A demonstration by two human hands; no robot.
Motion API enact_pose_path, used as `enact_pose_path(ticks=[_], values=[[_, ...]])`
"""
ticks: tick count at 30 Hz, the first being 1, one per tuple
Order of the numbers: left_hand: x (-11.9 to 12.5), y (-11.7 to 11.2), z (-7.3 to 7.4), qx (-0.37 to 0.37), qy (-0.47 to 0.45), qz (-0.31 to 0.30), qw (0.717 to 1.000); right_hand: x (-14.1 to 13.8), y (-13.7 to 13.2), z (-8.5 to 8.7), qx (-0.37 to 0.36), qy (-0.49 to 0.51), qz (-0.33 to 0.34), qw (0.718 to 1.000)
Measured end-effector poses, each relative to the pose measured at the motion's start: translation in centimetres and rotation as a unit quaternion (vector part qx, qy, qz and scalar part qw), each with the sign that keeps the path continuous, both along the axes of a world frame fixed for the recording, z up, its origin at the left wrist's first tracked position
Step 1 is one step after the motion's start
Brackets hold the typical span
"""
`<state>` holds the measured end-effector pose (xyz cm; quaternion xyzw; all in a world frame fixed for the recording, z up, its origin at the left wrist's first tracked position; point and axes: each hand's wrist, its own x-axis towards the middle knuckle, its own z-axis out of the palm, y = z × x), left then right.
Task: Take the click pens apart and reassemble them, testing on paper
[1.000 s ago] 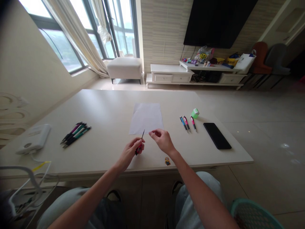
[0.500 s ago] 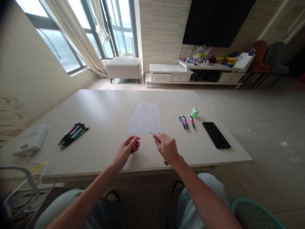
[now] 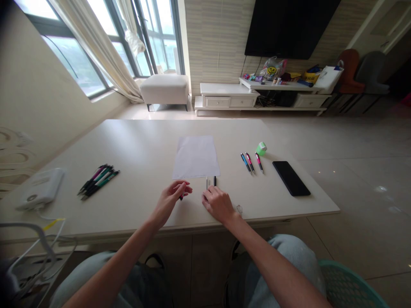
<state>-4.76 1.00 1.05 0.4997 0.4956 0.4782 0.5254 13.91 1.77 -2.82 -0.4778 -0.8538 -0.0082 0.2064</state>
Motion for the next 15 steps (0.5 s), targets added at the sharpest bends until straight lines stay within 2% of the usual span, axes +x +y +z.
enact_pose_path(ticks=[2, 5, 8, 10, 13, 15], values=[[-0.1, 0.0, 0.0, 0.032, 0.032, 0.002, 0.999, 0.0, -0.1, 0.0, -0.001, 0.000, 0.001, 1.000], [-0.2, 0.1, -0.2, 0.132, 0.116, -0.001, 0.984, 0.2, -0.2, 0.1, -0.002, 0.015, 0.002, 1.000], [-0.2, 0.3, -1.0, 0.241, 0.244, 0.007, 0.939, 1.1, -0.1, 0.5, -0.002, 0.050, -0.021, 0.999], [0.0, 0.3, -1.6, 0.293, 0.316, -0.017, 0.902, 1.9, 0.2, 0.9, -0.004, 0.074, -0.053, 0.996], [0.3, 0.2, -2.5, 0.326, 0.384, -0.091, 0.859, 3.1, 0.9, 1.6, -0.012, 0.095, -0.100, 0.990], [0.4, 0.1, -2.9, 0.314, 0.407, -0.127, 0.849, 3.7, 1.4, 1.9, -0.020, 0.097, -0.122, 0.988]])
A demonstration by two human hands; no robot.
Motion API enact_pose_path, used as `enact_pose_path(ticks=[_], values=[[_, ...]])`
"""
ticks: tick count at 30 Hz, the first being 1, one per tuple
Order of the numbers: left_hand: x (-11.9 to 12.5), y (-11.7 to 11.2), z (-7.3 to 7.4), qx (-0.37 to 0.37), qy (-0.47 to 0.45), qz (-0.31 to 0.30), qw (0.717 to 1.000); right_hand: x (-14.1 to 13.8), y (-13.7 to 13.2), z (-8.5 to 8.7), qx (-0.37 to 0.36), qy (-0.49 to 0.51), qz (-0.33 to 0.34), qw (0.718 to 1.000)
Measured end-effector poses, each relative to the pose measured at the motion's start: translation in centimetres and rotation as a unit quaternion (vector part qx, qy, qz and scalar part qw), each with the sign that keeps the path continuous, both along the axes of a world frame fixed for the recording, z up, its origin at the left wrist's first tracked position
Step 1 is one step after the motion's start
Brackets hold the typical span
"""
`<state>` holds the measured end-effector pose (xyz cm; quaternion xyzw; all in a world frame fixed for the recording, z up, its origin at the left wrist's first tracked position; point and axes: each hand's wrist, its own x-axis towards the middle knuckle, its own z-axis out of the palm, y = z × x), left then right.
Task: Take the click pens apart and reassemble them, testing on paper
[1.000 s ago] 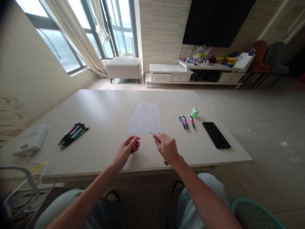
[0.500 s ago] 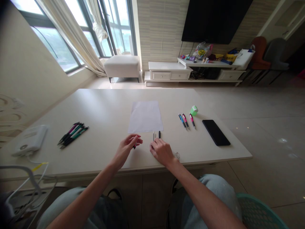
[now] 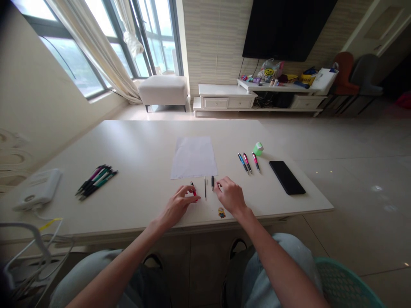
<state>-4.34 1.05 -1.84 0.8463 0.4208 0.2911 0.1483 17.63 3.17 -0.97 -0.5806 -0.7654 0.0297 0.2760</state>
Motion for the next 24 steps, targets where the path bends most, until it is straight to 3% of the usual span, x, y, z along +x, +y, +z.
enact_pose_path(ticks=[6, 13, 19, 24], values=[[0.2, 0.0, -0.2, -0.071, -0.002, 0.023, 0.997, 1.2, 0.9, 0.4, -0.042, -0.025, -0.032, 0.998], [-3.0, -0.3, 2.0, -0.075, -0.122, 0.143, 0.979, 3.8, 0.9, 0.4, -0.174, -0.042, -0.015, 0.984], [-6.6, -2.1, 1.4, -0.112, -0.032, 0.214, 0.970, 5.4, -1.0, -0.3, -0.191, 0.018, -0.019, 0.981], [-6.9, -5.2, 1.0, -0.129, -0.030, 0.249, 0.959, 4.9, -3.5, -0.5, -0.202, 0.078, -0.020, 0.976]])
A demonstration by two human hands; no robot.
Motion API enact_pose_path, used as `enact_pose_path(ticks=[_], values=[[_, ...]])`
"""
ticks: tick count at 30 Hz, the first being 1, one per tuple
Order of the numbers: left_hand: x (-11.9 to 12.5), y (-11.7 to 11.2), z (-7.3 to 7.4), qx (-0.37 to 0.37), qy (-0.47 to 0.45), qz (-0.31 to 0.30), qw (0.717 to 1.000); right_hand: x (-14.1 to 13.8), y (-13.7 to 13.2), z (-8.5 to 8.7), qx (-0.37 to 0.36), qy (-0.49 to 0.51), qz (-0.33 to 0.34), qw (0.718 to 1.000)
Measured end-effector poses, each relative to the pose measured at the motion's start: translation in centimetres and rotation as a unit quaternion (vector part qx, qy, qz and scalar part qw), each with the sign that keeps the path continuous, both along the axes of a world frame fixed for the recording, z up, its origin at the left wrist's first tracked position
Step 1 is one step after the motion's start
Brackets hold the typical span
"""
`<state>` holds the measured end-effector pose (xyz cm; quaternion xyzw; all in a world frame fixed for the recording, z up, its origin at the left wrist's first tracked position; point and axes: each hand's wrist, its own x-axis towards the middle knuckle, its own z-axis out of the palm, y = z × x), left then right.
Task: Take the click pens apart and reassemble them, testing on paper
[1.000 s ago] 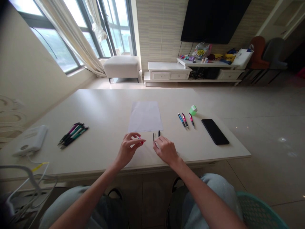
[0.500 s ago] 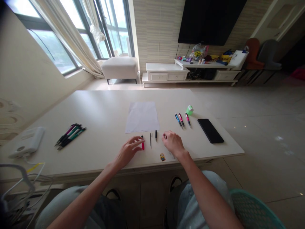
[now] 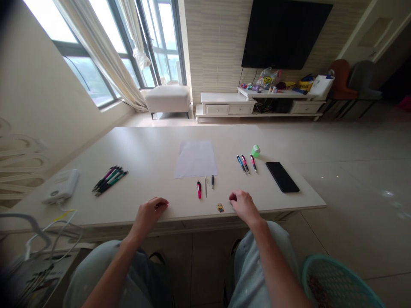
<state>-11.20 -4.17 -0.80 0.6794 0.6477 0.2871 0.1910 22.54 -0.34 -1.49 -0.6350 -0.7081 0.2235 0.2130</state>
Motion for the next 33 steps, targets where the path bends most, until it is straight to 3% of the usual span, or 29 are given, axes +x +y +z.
enact_pose_path(ticks=[5, 9, 13, 17, 19, 25, 30, 33], values=[[1.9, -3.0, 0.4, -0.017, -0.031, -0.024, 0.999, -1.4, -2.2, 0.1, 0.008, 0.012, 0.018, 1.000], [4.4, -5.0, 0.1, -0.018, -0.005, -0.060, 0.998, -2.7, -4.5, 0.0, 0.028, 0.000, 0.023, 0.999], [6.7, -7.3, -1.5, -0.087, 0.055, -0.131, 0.986, -4.9, -7.8, -0.4, 0.045, -0.044, 0.058, 0.996], [8.9, -9.7, -3.2, -0.180, 0.103, -0.212, 0.955, -8.0, -11.8, -1.8, -0.018, -0.074, 0.162, 0.984], [9.8, -10.6, -3.8, -0.195, 0.106, -0.226, 0.948, -9.4, -13.7, -2.6, -0.047, -0.104, 0.166, 0.979], [10.9, -11.9, -4.4, -0.173, 0.103, -0.189, 0.961, -9.9, -16.2, -3.2, -0.033, -0.099, 0.151, 0.983], [11.4, -11.1, -3.6, -0.119, 0.065, -0.145, 0.980, -8.7, -15.0, -2.5, 0.019, -0.019, 0.109, 0.994], [11.7, -10.1, -3.0, -0.049, -0.038, -0.103, 0.993, -8.5, -13.4, -2.5, 0.073, 0.067, 0.050, 0.994]])
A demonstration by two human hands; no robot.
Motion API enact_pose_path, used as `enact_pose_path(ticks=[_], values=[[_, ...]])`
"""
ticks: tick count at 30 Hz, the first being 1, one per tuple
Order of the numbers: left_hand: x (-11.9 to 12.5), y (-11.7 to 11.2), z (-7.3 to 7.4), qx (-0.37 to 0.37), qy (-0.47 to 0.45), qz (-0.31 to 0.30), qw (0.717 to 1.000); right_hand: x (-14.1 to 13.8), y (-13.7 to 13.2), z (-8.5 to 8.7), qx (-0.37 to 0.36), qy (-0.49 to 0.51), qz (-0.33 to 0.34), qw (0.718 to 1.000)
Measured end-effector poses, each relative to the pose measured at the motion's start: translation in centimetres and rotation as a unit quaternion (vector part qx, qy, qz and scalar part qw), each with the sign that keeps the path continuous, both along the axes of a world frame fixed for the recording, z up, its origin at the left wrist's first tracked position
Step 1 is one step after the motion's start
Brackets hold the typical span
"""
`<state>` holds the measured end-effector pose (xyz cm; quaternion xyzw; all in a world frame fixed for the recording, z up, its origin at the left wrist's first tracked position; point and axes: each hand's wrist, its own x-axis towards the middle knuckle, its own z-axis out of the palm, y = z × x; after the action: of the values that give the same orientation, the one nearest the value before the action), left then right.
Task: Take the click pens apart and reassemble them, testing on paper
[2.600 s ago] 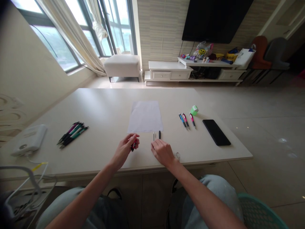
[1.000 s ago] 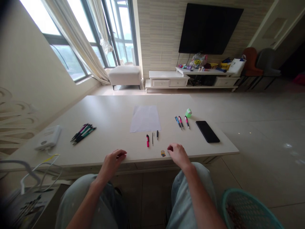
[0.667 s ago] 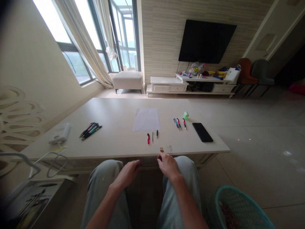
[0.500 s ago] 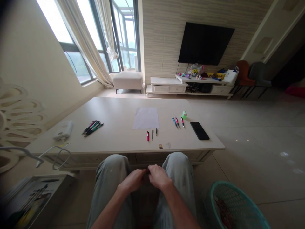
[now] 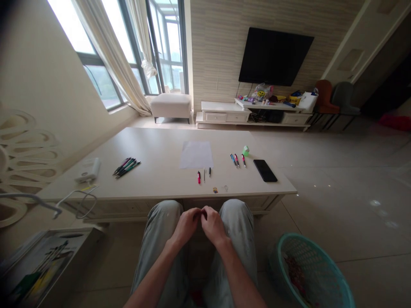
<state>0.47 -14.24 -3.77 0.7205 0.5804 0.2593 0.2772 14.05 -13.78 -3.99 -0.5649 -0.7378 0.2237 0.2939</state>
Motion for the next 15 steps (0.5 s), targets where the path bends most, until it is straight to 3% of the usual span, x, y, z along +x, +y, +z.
enact_pose_path(ticks=[3, 6, 9, 15], values=[[-0.2, 1.3, 0.4, 0.044, -0.111, 0.071, 0.990, 0.4, 2.0, -0.1, 0.056, 0.053, -0.075, 0.994], [-0.7, 3.1, 0.7, 0.074, -0.137, 0.120, 0.980, 0.8, 4.3, 0.0, 0.108, 0.061, -0.126, 0.984], [-1.0, 6.2, 1.3, 0.094, -0.111, 0.144, 0.979, 0.4, 7.3, 0.4, 0.130, 0.016, -0.140, 0.981], [-0.8, 14.1, 3.0, 0.026, 0.007, 0.172, 0.985, -2.3, 13.7, 1.6, 0.102, -0.088, -0.156, 0.978]])
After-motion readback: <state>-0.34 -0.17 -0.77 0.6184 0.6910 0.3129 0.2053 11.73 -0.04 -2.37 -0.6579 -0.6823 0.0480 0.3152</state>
